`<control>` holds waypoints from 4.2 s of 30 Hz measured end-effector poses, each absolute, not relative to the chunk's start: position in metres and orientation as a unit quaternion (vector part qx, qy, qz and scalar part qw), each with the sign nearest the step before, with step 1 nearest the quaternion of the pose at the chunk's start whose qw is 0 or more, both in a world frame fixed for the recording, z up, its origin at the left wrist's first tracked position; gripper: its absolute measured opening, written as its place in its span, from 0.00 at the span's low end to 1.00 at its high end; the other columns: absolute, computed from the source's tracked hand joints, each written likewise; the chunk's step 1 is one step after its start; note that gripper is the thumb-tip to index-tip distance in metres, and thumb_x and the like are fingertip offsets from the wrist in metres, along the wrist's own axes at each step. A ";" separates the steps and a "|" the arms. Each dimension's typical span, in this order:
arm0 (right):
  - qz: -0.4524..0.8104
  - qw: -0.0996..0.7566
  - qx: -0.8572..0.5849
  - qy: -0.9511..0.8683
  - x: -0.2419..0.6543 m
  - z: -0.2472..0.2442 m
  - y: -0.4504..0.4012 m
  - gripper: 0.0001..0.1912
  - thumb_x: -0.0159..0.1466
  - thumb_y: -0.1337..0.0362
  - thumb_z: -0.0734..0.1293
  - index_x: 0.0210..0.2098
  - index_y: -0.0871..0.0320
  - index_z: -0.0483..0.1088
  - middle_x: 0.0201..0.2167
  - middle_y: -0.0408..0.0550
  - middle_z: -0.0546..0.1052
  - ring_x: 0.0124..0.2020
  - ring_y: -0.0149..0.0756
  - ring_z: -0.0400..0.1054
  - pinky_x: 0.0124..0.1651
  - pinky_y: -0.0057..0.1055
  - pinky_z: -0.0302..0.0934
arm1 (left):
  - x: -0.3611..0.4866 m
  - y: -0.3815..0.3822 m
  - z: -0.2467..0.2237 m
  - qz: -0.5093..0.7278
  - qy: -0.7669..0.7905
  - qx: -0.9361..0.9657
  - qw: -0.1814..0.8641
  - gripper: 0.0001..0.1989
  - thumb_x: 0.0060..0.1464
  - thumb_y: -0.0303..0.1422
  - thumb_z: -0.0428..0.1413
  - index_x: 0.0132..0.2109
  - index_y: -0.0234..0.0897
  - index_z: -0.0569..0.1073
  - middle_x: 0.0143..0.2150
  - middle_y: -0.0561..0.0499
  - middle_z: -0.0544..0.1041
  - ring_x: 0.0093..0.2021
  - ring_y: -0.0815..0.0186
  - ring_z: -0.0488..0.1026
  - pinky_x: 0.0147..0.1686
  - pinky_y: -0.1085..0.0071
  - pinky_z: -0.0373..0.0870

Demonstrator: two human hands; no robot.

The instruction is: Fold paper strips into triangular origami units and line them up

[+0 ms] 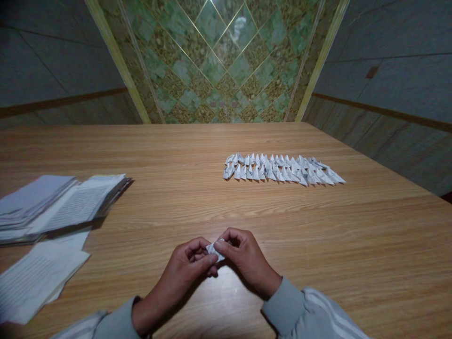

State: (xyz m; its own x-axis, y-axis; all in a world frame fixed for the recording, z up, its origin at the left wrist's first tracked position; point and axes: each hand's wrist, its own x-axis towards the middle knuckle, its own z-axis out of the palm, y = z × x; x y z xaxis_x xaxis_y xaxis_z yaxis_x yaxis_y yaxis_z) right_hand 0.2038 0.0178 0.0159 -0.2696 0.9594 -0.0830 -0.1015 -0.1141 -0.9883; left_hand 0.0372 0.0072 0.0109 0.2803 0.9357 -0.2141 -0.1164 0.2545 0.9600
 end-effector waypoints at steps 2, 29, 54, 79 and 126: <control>0.612 0.425 -0.429 -0.510 0.202 0.016 0.017 0.19 0.59 0.49 0.72 0.28 0.60 0.72 0.24 0.42 0.73 0.27 0.31 0.64 0.32 0.29 0.58 | 0.037 0.006 0.011 0.404 0.453 0.457 0.650 0.13 0.47 0.38 0.66 0.28 0.34 0.71 0.21 0.52 0.75 0.23 0.68 0.72 0.26 0.74 0.67; 0.534 0.414 -0.450 -0.583 0.213 0.020 0.018 0.10 0.56 0.59 0.75 0.32 0.59 0.77 0.24 0.42 0.74 0.27 0.32 0.66 0.31 0.30 0.59 | 0.027 0.011 0.023 0.398 0.470 0.602 0.508 0.09 0.55 0.36 0.61 0.33 0.35 0.81 0.31 0.46 0.80 0.33 0.60 0.75 0.35 0.69 0.68; 0.341 0.465 -0.453 -0.680 0.211 0.031 0.014 0.07 0.64 0.63 0.67 0.42 0.55 0.70 0.38 0.48 0.75 0.41 0.40 0.69 0.43 0.35 0.62 | 0.021 0.009 0.010 0.542 0.454 0.464 0.535 0.11 0.63 0.41 0.57 0.40 0.38 0.68 0.29 0.54 0.78 0.28 0.68 0.76 0.31 0.73 0.73; 0.245 0.452 -0.434 -0.740 0.210 0.032 0.006 0.06 0.66 0.67 0.68 0.31 0.58 0.70 0.28 0.44 0.75 0.30 0.33 0.69 0.33 0.28 0.59 | 0.026 0.003 0.015 0.536 0.381 0.437 0.613 0.12 0.57 0.36 0.63 0.41 0.39 0.67 0.38 0.51 0.81 0.36 0.65 0.78 0.39 0.70 0.74; 0.672 0.274 -0.443 -0.526 0.211 0.021 0.016 0.32 0.59 0.36 0.66 0.26 0.63 0.73 0.15 0.41 0.69 0.14 0.24 0.56 0.19 0.24 0.45 | 0.024 0.016 0.018 0.433 0.460 0.428 0.647 0.24 0.50 0.38 0.65 0.50 0.36 0.66 0.21 0.57 0.74 0.18 0.72 0.67 0.20 0.79 0.63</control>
